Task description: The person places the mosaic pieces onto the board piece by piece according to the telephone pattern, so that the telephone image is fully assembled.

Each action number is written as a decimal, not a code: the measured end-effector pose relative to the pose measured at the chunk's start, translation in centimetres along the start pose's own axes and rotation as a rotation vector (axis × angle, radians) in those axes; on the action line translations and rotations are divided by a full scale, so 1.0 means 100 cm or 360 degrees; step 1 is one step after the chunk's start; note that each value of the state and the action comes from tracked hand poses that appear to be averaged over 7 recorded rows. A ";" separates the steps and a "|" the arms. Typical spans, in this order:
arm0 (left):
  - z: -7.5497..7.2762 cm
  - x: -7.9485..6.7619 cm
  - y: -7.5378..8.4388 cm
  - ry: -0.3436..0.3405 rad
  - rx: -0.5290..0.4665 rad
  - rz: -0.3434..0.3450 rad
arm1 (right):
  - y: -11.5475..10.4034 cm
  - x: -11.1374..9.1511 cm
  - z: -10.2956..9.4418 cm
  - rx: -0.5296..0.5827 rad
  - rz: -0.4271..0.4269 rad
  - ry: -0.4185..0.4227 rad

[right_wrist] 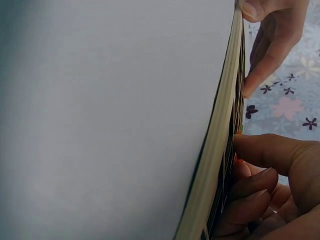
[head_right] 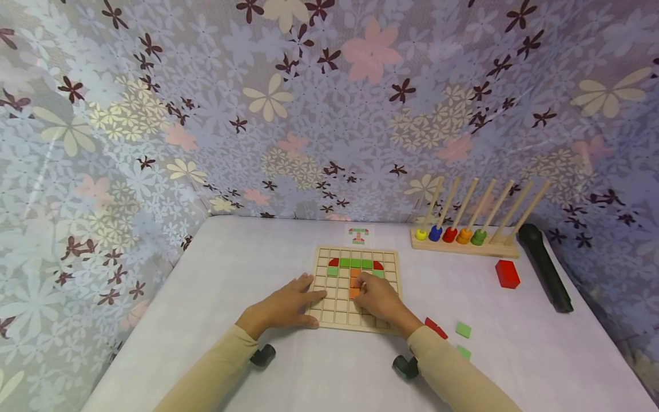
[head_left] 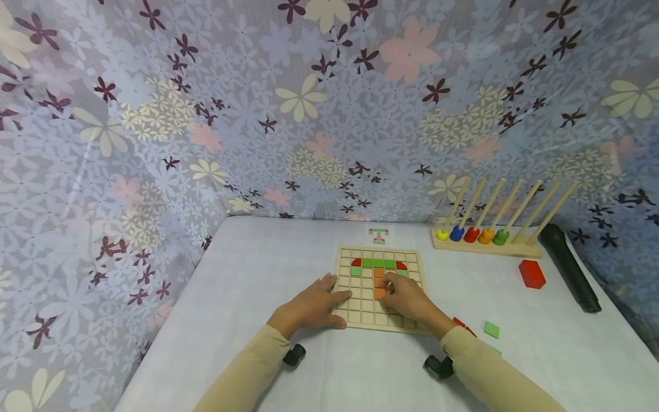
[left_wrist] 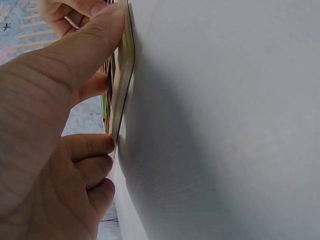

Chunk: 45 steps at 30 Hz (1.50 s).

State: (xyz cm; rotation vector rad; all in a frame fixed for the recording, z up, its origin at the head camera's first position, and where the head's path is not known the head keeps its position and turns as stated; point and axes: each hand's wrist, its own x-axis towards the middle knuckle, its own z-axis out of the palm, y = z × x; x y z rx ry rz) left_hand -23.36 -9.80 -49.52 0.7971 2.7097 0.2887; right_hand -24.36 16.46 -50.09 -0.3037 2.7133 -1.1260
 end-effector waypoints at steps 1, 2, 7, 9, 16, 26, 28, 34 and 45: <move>0.000 0.000 0.000 -0.0001 -0.0002 0.0000 | 0.000 0.000 0.000 -0.0003 0.0000 0.0001; 0.000 0.000 0.000 -0.0002 -0.0003 0.0001 | 0.000 0.000 0.000 -0.0004 0.0000 0.0002; 0.001 -0.001 -0.001 -0.0005 -0.0007 -0.0003 | 0.000 -0.002 -0.002 0.0006 -0.0006 -0.0002; 0.001 -0.001 0.000 -0.0005 -0.0003 0.0001 | 0.001 -0.005 -0.007 0.0032 0.0000 0.0004; -0.003 -0.005 0.001 -0.0007 -0.0008 0.0000 | 0.017 -0.031 -0.048 0.0190 0.0023 0.0065; 0.000 -0.004 -0.001 0.0007 -0.0018 0.0015 | 0.061 -0.084 -0.111 0.0272 0.0262 0.0156; 0.001 -0.004 -0.001 0.0004 -0.0025 0.0014 | 0.072 -0.095 -0.119 0.0316 0.0284 0.0181; 0.000 -0.004 0.000 0.0018 -0.0032 0.0038 | 0.098 -0.120 -0.130 0.0357 0.0362 0.0236; -0.002 -0.003 0.000 0.0009 -0.0012 0.0040 | 0.104 -0.117 -0.105 0.0249 0.0535 0.0010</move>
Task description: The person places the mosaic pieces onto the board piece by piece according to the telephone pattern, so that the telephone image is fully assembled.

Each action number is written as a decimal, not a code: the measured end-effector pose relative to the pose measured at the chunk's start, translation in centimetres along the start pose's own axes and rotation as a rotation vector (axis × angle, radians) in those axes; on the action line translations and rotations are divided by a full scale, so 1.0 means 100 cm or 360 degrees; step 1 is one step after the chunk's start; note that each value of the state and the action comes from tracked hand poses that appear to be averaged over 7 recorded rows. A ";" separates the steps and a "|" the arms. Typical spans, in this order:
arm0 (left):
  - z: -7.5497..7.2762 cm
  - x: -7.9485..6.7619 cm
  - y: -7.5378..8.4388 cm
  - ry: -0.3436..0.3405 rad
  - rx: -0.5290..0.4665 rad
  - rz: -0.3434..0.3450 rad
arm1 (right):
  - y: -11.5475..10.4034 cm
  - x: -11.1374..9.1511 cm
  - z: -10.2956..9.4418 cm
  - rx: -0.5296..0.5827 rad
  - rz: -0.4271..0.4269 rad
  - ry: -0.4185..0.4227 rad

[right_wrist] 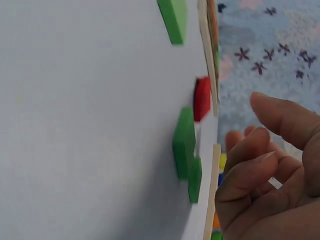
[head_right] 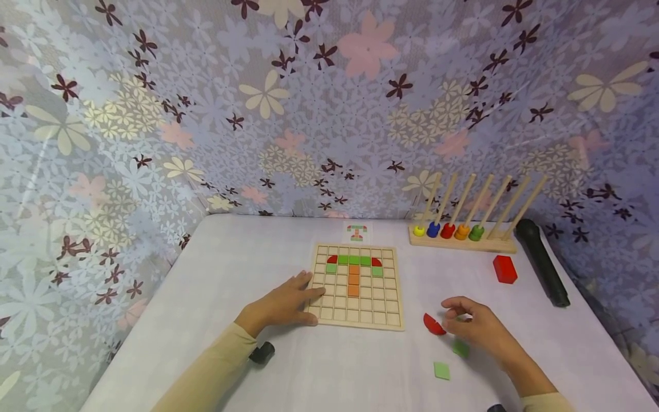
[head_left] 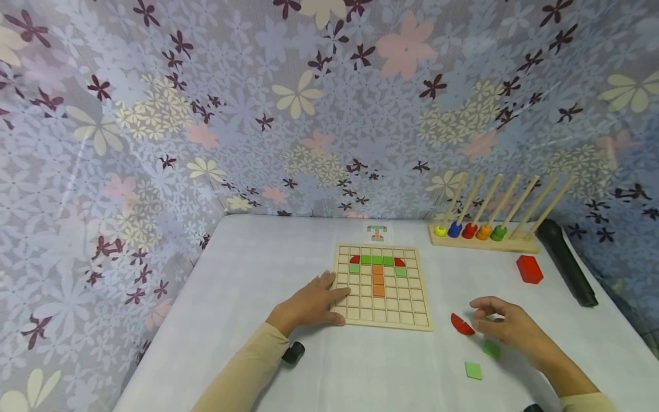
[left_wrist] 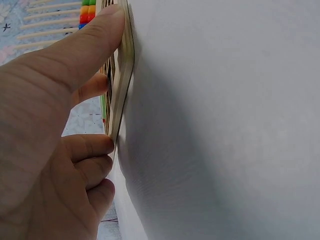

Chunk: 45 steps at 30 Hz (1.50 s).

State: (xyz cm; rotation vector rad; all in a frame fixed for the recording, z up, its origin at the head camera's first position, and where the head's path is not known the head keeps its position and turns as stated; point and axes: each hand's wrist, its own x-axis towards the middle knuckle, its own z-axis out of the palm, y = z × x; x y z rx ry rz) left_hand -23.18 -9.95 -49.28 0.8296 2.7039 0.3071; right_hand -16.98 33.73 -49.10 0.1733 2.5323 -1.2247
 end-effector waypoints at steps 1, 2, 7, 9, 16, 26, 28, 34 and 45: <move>0.000 0.000 0.000 -0.0003 0.0003 -0.0002 | -0.002 0.001 0.003 -0.0041 -0.0003 -0.0014; 0.001 0.001 0.000 -0.0005 0.0005 -0.0004 | -0.003 0.002 0.006 -0.0078 -0.0016 -0.0029; 0.001 0.001 0.000 -0.0002 0.0011 -0.0007 | -0.012 0.004 0.022 -0.0299 -0.0096 -0.0030; 0.001 0.001 0.000 0.0000 0.0007 -0.0001 | -0.014 0.004 0.025 -0.0372 -0.0116 -0.0017; 0.002 0.001 -0.001 0.0001 0.0015 0.0011 | -0.014 0.005 0.029 -0.0490 -0.0133 0.0017; 0.001 0.000 0.000 0.0006 -0.0001 -0.0004 | -0.014 0.006 0.030 -0.0601 -0.0092 0.0041; 0.001 0.000 0.001 0.0007 0.0002 -0.0004 | -0.014 0.005 0.030 -0.0613 -0.0077 0.0038; 0.000 0.000 0.002 0.0002 0.0003 -0.0004 | -0.014 0.003 0.028 -0.0630 -0.0067 0.0033; 0.000 -0.001 0.002 0.0005 0.0002 0.0010 | -0.015 -0.004 0.012 -0.0494 -0.0069 0.0000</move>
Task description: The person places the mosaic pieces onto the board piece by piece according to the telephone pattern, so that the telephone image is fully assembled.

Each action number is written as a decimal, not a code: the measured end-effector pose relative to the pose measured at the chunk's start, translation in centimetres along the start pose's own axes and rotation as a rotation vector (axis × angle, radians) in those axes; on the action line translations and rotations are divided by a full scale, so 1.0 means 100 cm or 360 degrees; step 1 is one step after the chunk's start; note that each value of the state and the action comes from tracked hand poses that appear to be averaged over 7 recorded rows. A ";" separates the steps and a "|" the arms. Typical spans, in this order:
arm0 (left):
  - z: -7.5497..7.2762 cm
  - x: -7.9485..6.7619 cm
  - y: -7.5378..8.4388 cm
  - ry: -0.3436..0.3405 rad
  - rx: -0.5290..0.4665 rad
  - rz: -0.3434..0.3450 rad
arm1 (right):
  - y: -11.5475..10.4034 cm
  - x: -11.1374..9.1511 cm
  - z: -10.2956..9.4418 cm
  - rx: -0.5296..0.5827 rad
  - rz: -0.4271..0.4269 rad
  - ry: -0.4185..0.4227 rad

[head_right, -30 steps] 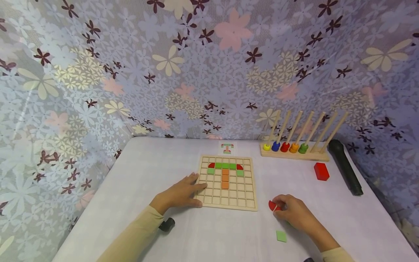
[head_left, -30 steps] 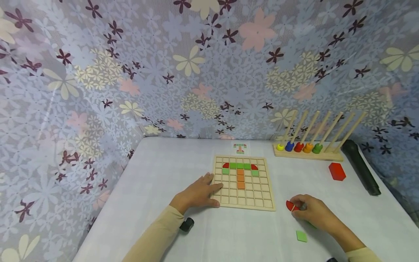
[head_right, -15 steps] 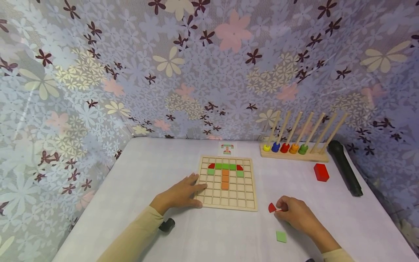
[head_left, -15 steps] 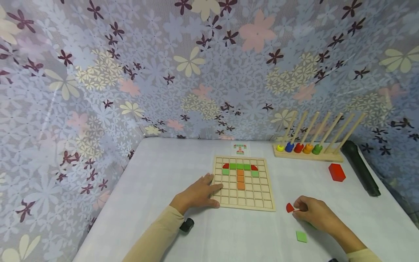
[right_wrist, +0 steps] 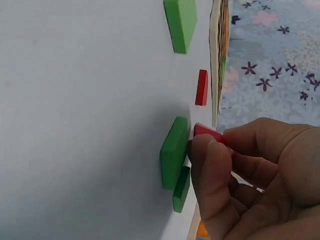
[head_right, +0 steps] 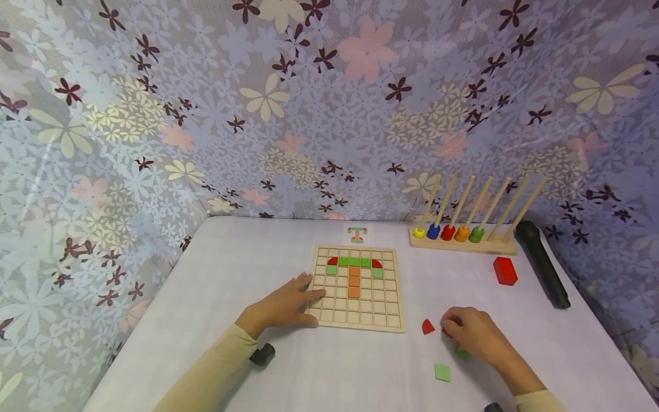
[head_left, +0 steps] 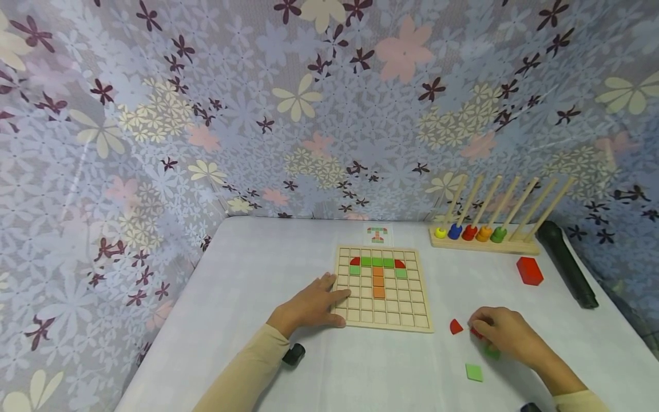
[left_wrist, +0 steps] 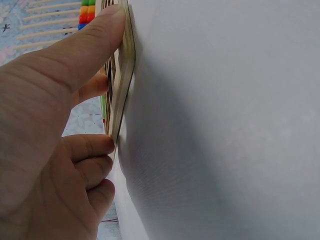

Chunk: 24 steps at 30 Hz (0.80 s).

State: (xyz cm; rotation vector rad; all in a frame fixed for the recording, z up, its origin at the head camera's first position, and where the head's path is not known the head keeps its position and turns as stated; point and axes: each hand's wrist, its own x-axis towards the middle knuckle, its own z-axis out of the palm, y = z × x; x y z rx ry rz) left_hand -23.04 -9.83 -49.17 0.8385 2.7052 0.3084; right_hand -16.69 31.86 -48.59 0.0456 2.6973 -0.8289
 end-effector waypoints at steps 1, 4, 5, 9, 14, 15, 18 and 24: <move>0.000 0.000 0.000 -0.0002 -0.0002 0.0000 | 0.001 0.000 -0.001 0.0020 0.0001 -0.0006; -0.001 -0.001 0.001 -0.0005 -0.0005 -0.0004 | 0.005 0.001 -0.006 0.0129 0.0008 -0.0022; -0.001 -0.001 0.001 -0.0005 -0.0005 -0.0004 | 0.006 0.001 -0.008 0.0184 0.0014 -0.0025; -0.001 -0.001 0.001 -0.0002 -0.0008 -0.0011 | 0.009 0.003 -0.017 0.0494 0.0022 -0.0017; -0.002 -0.002 0.002 -0.0002 -0.0013 -0.0014 | 0.011 0.006 -0.023 0.0848 0.0016 0.0009; -0.002 -0.002 0.002 -0.0001 -0.0016 -0.0013 | 0.011 0.006 -0.023 0.0889 0.0014 0.0016; -0.002 -0.003 0.002 0.0000 -0.0027 -0.0010 | 0.011 0.008 -0.024 0.0984 -0.0011 0.0030; -0.003 -0.003 0.001 0.0002 -0.0030 0.0002 | 0.007 0.011 -0.028 0.1146 -0.0042 0.0031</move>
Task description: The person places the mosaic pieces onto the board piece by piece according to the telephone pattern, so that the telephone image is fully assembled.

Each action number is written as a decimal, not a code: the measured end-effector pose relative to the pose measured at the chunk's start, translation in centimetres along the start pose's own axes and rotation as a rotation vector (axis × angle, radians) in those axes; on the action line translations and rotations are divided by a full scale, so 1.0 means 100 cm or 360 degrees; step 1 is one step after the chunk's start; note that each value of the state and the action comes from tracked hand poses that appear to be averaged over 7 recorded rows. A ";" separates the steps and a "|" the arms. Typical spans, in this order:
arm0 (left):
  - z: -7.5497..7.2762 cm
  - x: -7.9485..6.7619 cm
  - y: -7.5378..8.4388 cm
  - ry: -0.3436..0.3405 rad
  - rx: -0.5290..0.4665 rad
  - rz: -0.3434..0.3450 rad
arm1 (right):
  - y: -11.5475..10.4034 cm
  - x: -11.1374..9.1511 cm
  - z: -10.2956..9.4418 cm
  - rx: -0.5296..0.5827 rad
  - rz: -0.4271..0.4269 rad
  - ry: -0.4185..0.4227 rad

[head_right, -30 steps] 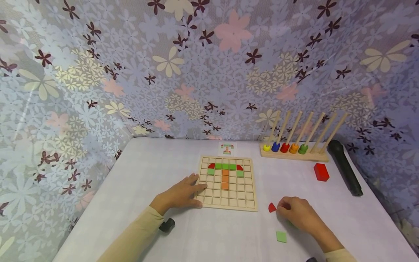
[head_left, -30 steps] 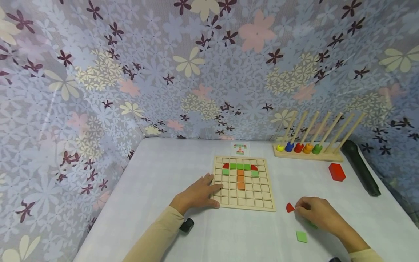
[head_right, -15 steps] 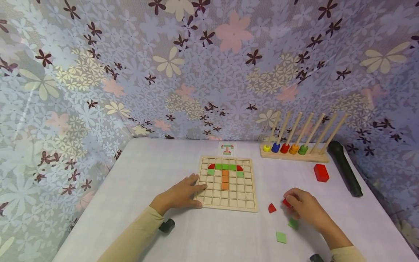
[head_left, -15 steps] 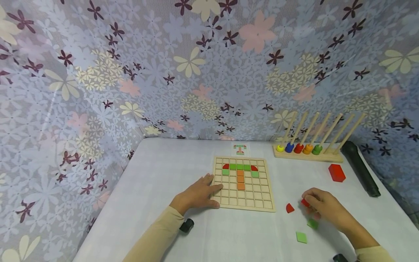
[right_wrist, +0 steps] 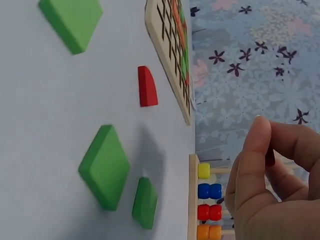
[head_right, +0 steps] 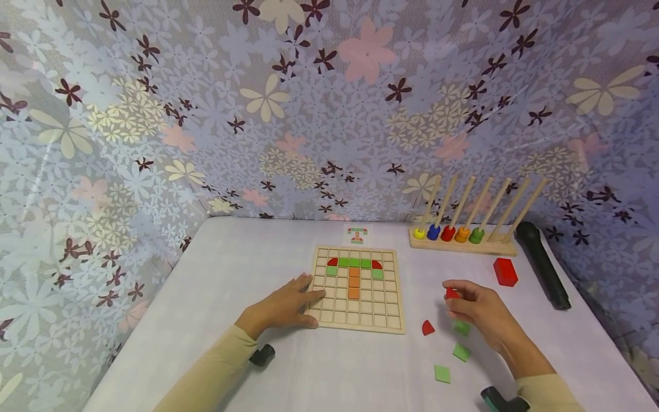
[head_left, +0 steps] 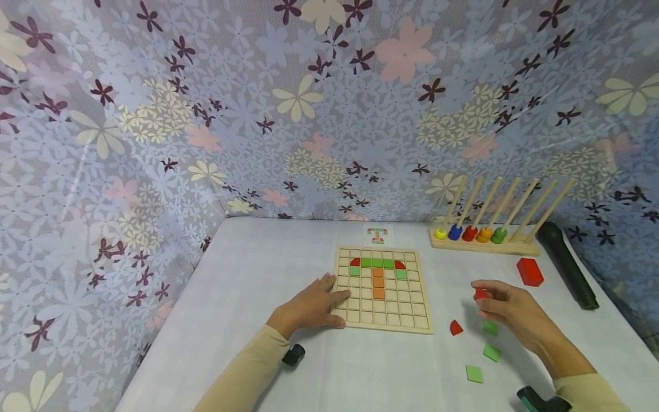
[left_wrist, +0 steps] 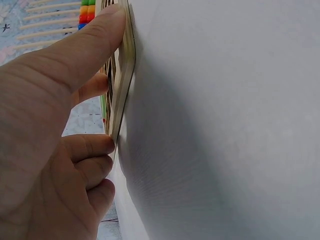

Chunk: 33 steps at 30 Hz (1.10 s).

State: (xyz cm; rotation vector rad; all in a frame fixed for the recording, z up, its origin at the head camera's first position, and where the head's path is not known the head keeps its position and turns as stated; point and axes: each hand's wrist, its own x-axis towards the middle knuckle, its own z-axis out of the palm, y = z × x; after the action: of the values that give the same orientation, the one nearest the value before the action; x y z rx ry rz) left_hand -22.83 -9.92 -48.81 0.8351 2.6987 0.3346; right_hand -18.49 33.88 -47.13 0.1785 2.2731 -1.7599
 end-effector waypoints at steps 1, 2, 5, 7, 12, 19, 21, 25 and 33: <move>0.000 0.000 0.000 -0.0003 0.0000 -0.0002 | -0.002 0.000 0.001 0.0008 -0.0001 -0.0001; 0.000 0.000 0.000 -0.0002 0.0003 -0.0004 | -0.003 0.000 0.002 0.0005 -0.0007 -0.0007; 0.000 0.000 0.000 -0.0012 -0.0001 -0.0018 | -0.008 0.002 0.007 -0.0042 -0.0010 0.0010; 0.000 0.000 0.000 -0.0018 -0.0004 -0.0029 | -0.011 0.004 0.010 -0.0080 -0.0017 0.0018; 0.000 0.001 0.001 -0.0003 0.0012 -0.0020 | -0.019 0.013 0.019 -0.0108 -0.0040 0.0033; 0.000 0.001 -0.001 -0.0002 0.0013 -0.0024 | -0.031 0.029 0.037 0.0026 -0.0108 -0.0007; 0.000 0.001 -0.001 -0.0007 0.0014 -0.0030 | -0.034 0.033 0.042 0.0072 -0.0115 -0.0023; 0.001 0.002 -0.002 -0.0011 0.0021 -0.0027 | -0.038 0.041 0.052 0.0092 -0.0118 -0.0048; 0.000 0.002 -0.001 -0.0013 0.0011 -0.0032 | -0.037 0.057 0.080 -0.0004 -0.0082 -0.0088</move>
State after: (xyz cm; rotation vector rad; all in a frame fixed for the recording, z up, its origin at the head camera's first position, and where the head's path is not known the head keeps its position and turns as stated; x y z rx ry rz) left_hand -23.03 -9.91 -48.93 0.8093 2.6999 0.3169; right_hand -23.91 24.87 -47.12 0.0701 2.2598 -1.7646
